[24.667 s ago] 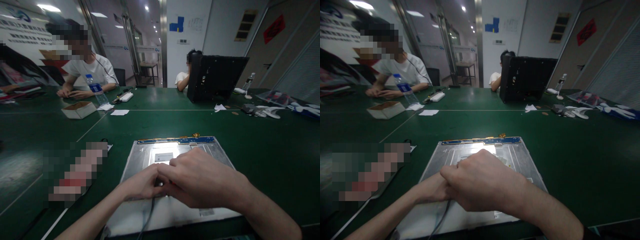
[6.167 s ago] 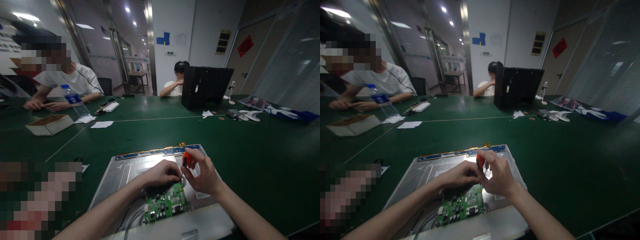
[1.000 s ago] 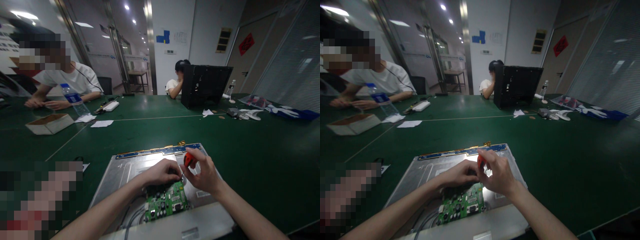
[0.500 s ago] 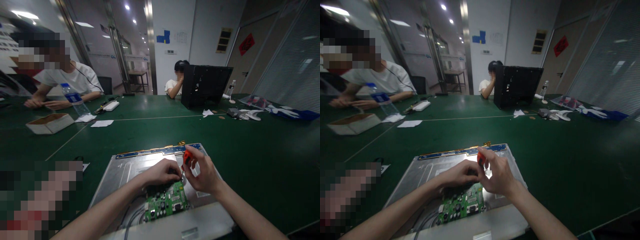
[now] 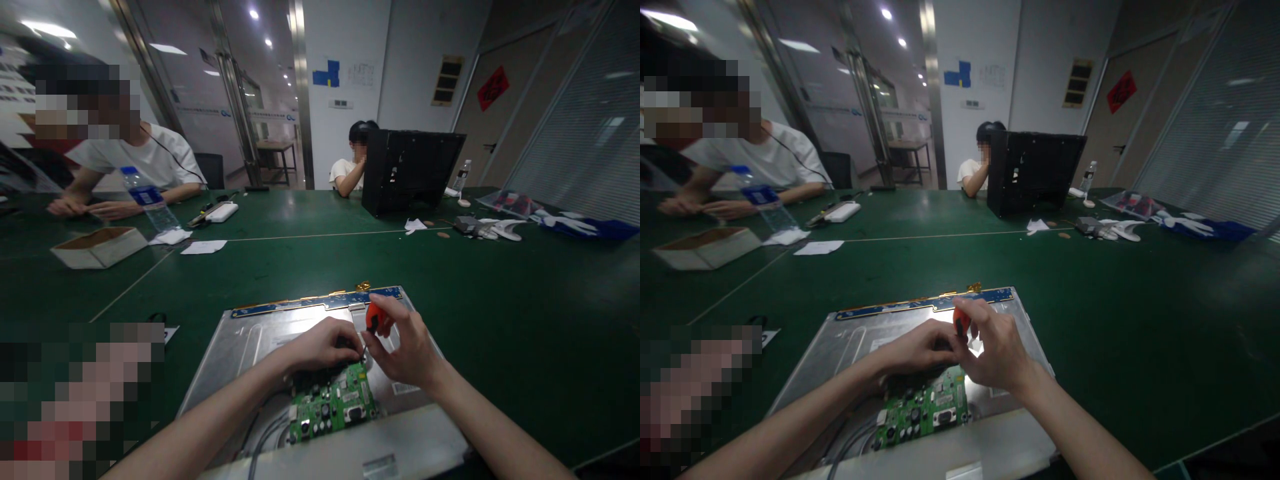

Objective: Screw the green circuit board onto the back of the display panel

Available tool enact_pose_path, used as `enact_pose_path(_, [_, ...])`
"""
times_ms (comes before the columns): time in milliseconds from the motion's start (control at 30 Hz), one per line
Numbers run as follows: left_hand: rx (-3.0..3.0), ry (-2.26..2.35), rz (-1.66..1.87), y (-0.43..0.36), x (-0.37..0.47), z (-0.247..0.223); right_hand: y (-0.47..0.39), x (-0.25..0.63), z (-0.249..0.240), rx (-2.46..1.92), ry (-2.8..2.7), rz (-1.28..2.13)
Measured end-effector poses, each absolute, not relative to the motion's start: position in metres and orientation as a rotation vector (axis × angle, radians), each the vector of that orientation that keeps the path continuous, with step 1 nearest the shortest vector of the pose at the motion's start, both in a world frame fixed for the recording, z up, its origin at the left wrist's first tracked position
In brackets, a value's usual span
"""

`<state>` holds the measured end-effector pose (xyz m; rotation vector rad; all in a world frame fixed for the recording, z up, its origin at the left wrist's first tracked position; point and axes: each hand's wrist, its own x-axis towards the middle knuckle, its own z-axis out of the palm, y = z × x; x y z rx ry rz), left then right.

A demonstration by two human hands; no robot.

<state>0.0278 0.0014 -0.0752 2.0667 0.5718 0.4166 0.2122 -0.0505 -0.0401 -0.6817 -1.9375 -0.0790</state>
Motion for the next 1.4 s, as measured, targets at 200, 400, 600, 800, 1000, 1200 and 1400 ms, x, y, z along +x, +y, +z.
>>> enact_pose_path(200, [2.064, 0.561, 0.399, 0.0011, 0.0280, -0.0739, -0.0519, 0.2125, -0.0408, -0.698, -1.935, -0.063])
enact_pose_path(400, [2.054, 0.564, 0.419, 0.0006, 0.0281, -0.0728, -0.0495, 0.2125, -0.0440, -0.714, -1.911, -0.110])
enact_pose_path(600, [2.074, 0.584, 0.414, 0.0015, 0.0273, -0.0746, -0.0497, 0.2119, -0.0417, -0.703, -1.922, -0.122])
enact_pose_path(800, [2.059, 0.565, 0.408, 0.0012, 0.0277, -0.0746, -0.0533, 0.2126, -0.0391, -0.709, -1.937, -0.090])
enact_pose_path(1000, [2.069, 0.556, 0.410, 0.0007, 0.0280, -0.0725, -0.0532, 0.2121, -0.0394, -0.707, -1.931, -0.101])
enact_pose_path(1200, [2.052, 0.538, 0.438, 0.0013, 0.0274, -0.0744, -0.0506, 0.2117, -0.0428, -0.707, -1.921, -0.132])
enact_pose_path(1400, [2.078, 0.565, 0.420, 0.0025, 0.0268, -0.0756, -0.0503, 0.2124, -0.0413, -0.694, -1.937, -0.115])
